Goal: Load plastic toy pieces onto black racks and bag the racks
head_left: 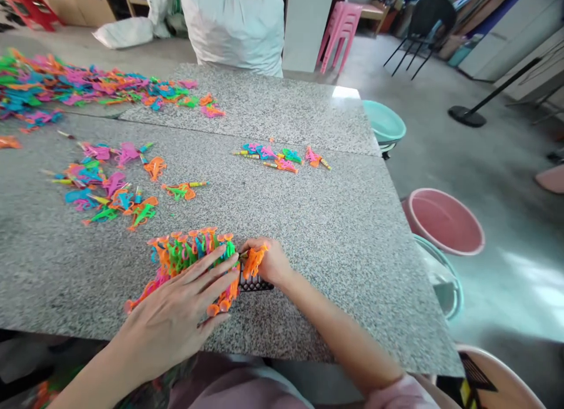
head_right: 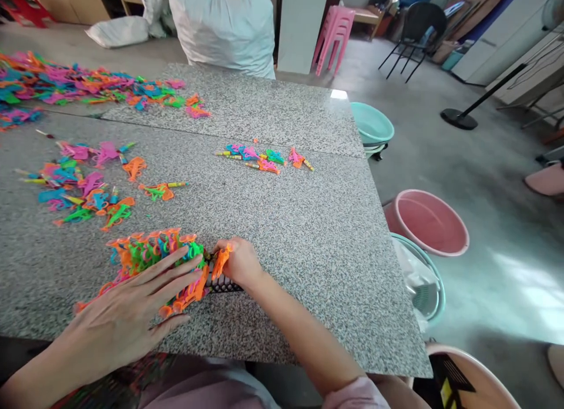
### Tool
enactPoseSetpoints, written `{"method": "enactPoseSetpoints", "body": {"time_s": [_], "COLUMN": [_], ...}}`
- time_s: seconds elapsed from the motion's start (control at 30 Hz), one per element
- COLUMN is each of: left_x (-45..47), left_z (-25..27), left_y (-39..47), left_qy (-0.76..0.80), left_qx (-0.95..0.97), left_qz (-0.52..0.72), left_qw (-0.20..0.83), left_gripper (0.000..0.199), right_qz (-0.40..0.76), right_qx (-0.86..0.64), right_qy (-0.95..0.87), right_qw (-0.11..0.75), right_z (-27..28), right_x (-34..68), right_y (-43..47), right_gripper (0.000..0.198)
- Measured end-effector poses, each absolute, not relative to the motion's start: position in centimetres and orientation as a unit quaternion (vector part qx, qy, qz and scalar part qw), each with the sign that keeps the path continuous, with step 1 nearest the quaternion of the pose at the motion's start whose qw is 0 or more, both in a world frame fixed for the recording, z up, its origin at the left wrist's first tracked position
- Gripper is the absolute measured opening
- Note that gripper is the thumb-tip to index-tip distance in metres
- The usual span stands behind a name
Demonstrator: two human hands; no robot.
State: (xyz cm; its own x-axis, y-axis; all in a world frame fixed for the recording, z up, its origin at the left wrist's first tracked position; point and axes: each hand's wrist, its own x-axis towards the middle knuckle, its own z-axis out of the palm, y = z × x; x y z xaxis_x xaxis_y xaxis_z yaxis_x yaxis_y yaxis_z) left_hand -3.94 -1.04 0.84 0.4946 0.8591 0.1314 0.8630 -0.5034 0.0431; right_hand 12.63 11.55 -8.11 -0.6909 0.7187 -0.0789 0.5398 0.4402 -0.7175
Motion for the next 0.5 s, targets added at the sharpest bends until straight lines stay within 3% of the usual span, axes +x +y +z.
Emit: {"method": "enactPoseSetpoints", "body": {"time_s": [0.13, 0.4, 0.5], "left_x": [-3.6, -4.4, -5.7], "left_z": [0.9, -1.9, -4.4], "left_y": [-1.0, -1.5, -1.8], "left_qy": [-0.501, -0.529, -0.524], "left_qx": [-0.861, -0.84, -0.839], "left_qz": [-0.085, -0.094, -0.119], "left_qw": [0.025, 0.071, 0.09], "left_gripper": [0.06, 0.066, 0.073], "right_qz": [0.328, 0.348, 0.255], "right_qx": [-0.395, -0.297, -0.388], "right_qy": [-0.857, -0.887, -0.882], "right_qw": [0.038, 0.058, 0.084], "right_z": [-6.4, -7.6, -7.1], "right_x": [11.5, 11.5, 14.8], "right_y": [12.1, 13.4, 20.5], "right_gripper": [0.015, 0.014, 0.035]}}
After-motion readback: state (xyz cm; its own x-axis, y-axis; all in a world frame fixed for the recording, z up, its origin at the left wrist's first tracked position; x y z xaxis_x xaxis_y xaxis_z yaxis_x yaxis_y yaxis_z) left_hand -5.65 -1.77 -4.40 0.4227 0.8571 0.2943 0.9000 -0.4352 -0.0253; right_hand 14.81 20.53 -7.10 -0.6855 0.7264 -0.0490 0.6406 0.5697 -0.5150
